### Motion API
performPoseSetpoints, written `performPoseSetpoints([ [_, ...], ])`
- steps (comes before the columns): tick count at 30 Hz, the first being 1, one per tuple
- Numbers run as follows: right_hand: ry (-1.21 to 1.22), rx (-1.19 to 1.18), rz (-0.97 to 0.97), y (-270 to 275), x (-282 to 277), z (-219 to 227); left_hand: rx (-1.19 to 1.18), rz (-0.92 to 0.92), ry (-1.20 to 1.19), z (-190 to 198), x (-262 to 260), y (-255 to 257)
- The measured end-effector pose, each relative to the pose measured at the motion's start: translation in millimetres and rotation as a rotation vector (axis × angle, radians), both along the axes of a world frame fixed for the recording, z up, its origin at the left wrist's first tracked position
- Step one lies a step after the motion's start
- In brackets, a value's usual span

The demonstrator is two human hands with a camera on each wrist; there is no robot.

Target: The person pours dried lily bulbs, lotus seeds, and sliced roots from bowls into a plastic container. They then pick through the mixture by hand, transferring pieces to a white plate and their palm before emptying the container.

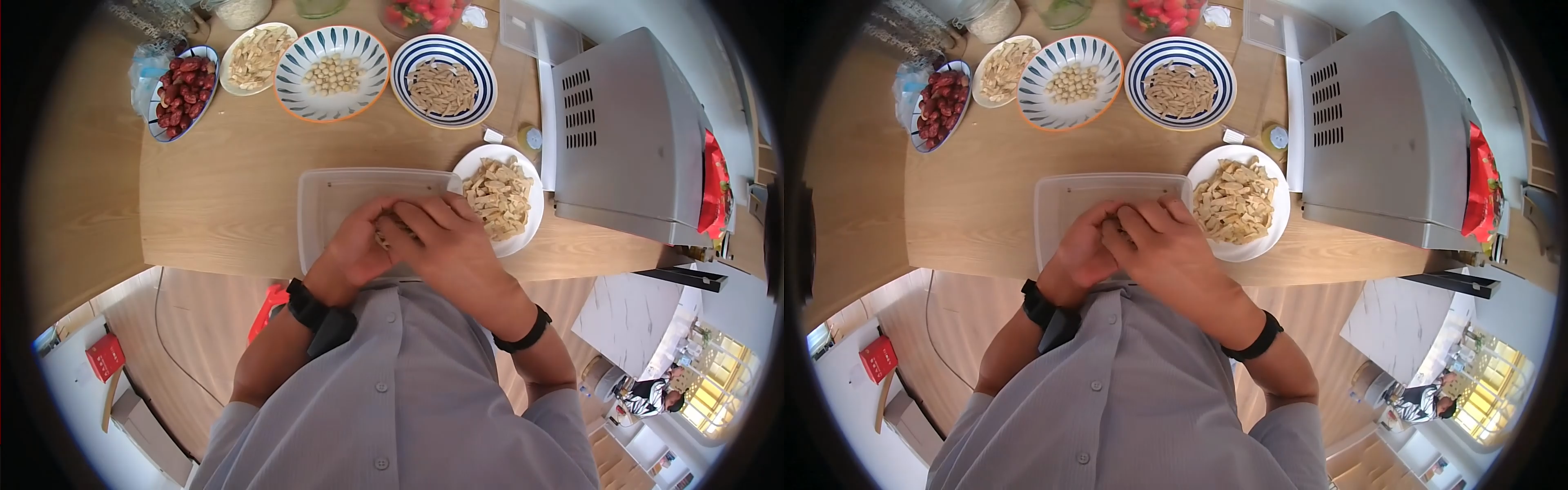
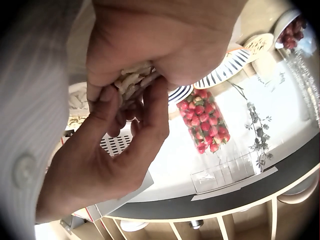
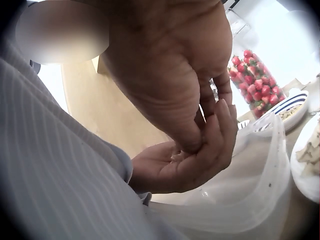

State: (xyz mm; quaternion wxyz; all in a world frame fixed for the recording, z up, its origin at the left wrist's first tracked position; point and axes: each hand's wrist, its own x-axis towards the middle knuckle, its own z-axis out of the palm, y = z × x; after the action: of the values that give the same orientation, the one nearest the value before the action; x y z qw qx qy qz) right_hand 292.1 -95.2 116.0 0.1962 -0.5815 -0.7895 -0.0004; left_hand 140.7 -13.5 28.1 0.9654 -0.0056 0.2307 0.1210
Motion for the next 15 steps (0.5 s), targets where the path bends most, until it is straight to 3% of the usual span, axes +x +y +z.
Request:
performPoseSetpoints([
  [7,-0.069,0.044,0.069,1,-1,0,-0.023,-0.007,-0.058,4,0,4],
  [10,-0.026,0.126,0.114,2,-1,-10,-0.022,-0.023,-0.040,16,1,4],
  [15,0.202,0.040,0.097,-1,1,-7,-0.059,-0.007,-0.078,8,-2,4],
])
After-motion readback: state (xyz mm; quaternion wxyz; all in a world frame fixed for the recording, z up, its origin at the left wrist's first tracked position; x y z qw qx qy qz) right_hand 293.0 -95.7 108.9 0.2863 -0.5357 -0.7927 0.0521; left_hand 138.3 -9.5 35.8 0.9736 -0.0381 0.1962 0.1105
